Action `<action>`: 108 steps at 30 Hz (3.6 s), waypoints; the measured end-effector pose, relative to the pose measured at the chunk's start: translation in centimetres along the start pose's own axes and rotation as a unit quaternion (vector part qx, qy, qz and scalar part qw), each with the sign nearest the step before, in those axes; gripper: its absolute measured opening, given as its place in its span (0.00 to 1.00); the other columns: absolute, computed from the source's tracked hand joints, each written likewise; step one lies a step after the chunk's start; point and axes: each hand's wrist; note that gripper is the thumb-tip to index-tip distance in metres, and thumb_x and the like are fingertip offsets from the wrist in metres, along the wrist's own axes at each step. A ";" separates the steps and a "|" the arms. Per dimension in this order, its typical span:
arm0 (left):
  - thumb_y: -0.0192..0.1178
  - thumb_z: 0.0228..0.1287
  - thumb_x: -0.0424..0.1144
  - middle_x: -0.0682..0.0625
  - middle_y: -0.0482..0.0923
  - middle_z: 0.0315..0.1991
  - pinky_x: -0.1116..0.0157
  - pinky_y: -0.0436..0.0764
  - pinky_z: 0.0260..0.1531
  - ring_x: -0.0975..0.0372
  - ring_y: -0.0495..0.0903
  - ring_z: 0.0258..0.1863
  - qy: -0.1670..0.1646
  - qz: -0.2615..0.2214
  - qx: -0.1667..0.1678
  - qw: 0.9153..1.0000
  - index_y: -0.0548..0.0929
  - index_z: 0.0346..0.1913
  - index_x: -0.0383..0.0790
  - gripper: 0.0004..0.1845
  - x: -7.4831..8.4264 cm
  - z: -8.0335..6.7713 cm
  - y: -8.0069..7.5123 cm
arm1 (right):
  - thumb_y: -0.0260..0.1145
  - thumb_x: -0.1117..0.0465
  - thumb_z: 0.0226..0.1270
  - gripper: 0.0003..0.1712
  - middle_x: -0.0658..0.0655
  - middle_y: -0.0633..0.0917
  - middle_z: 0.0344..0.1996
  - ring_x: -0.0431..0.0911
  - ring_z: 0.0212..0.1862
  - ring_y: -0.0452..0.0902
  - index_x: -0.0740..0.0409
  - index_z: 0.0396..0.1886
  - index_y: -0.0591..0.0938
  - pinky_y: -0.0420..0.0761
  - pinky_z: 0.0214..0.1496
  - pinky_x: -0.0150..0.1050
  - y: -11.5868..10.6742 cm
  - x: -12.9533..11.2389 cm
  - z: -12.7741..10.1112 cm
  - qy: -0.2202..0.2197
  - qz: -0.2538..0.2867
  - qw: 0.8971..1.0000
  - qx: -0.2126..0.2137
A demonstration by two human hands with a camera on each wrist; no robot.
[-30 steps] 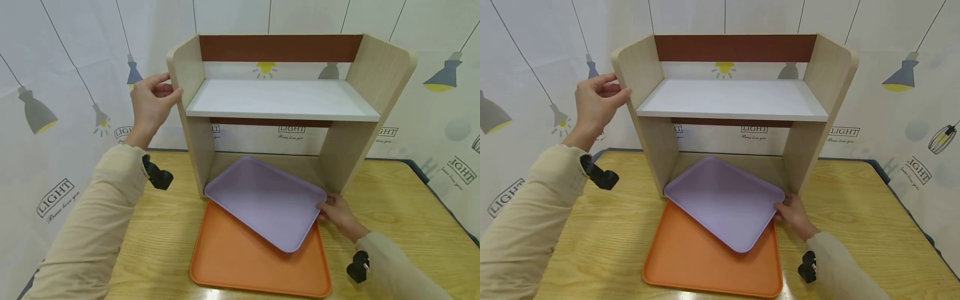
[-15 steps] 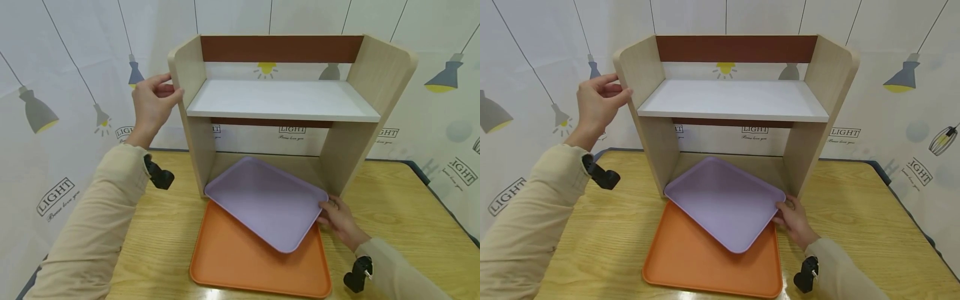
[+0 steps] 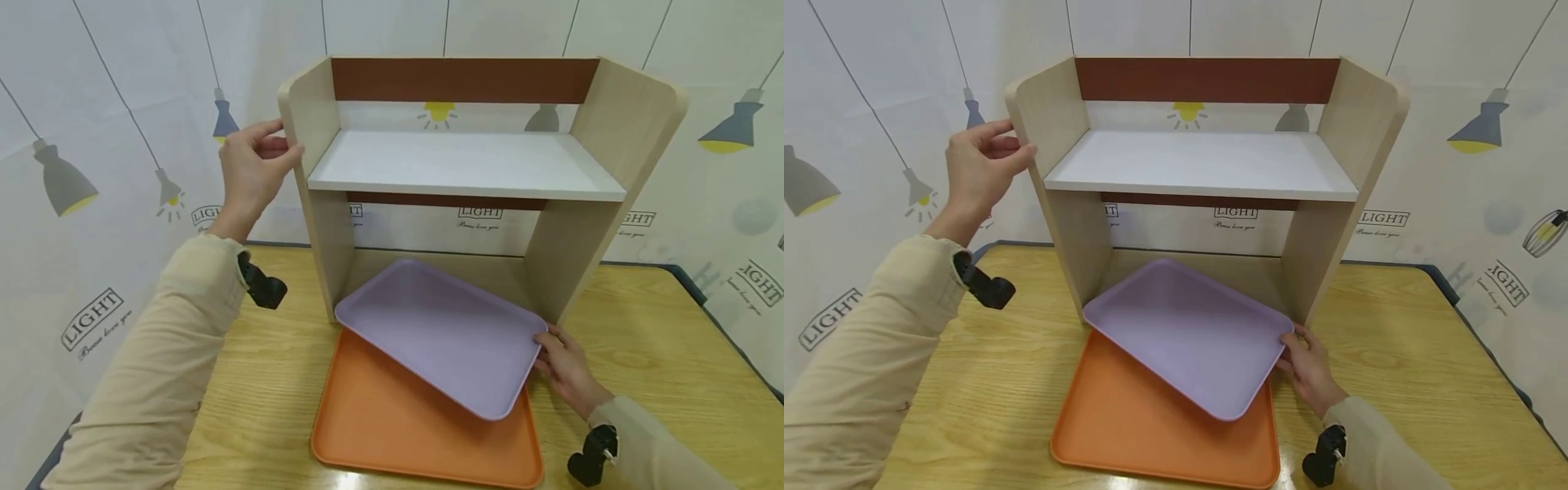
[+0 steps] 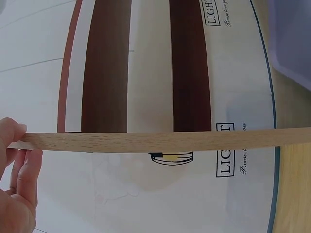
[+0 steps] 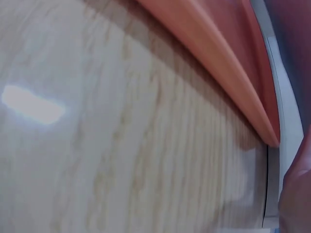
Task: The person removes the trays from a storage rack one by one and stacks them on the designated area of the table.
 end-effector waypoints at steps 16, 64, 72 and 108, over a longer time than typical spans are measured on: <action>0.63 0.51 0.39 0.41 0.79 0.40 0.70 0.78 0.40 0.64 0.80 0.34 -0.013 -0.001 -0.005 1.000 0.76 0.53 0.42 0.23 0.2 -0.1 -0.1 | 0.49 0.67 0.66 0.14 0.48 0.79 0.31 0.38 0.33 0.76 0.43 0.41 0.74 0.78 0.32 0.29 -2.2 -0.6 -0.6 -0.018 -0.005 0.989 -0.149; 0.63 0.50 0.36 0.46 0.80 0.33 0.72 0.78 0.37 0.70 0.78 0.28 -0.007 -0.008 -0.001 1.000 0.77 0.52 0.41 0.22 0.1 0.0 0.0 | 0.57 0.56 0.63 0.38 0.62 0.77 0.44 0.43 0.37 0.78 0.73 0.64 0.54 0.80 0.37 0.38 -1.2 0.3 0.7 -0.027 -0.265 0.944 -0.196; 0.63 0.50 0.37 0.45 0.80 0.34 0.71 0.78 0.37 0.69 0.79 0.29 -0.011 -0.011 -0.005 1.000 0.77 0.52 0.41 0.22 0.1 0.0 -0.1 | 0.53 0.61 0.65 0.32 0.75 0.69 0.52 0.50 0.44 0.75 0.73 0.63 0.56 0.79 0.40 0.43 0.2 0.0 0.3 -0.030 -0.352 0.926 -0.136; 0.63 0.51 0.38 0.43 0.79 0.37 0.70 0.78 0.39 0.65 0.79 0.33 -0.022 -0.007 -0.008 1.000 0.76 0.53 0.43 0.23 0.2 -0.2 -0.1 | 0.62 0.67 0.56 0.25 0.64 0.75 0.34 0.49 0.32 0.73 0.75 0.53 0.70 0.80 0.23 0.39 0.6 0.0 0.9 -0.103 -0.478 0.865 -0.114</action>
Point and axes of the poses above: each hand's wrist, its own z-axis towards the middle knuckle, its own y-axis out of the palm, x = y × z
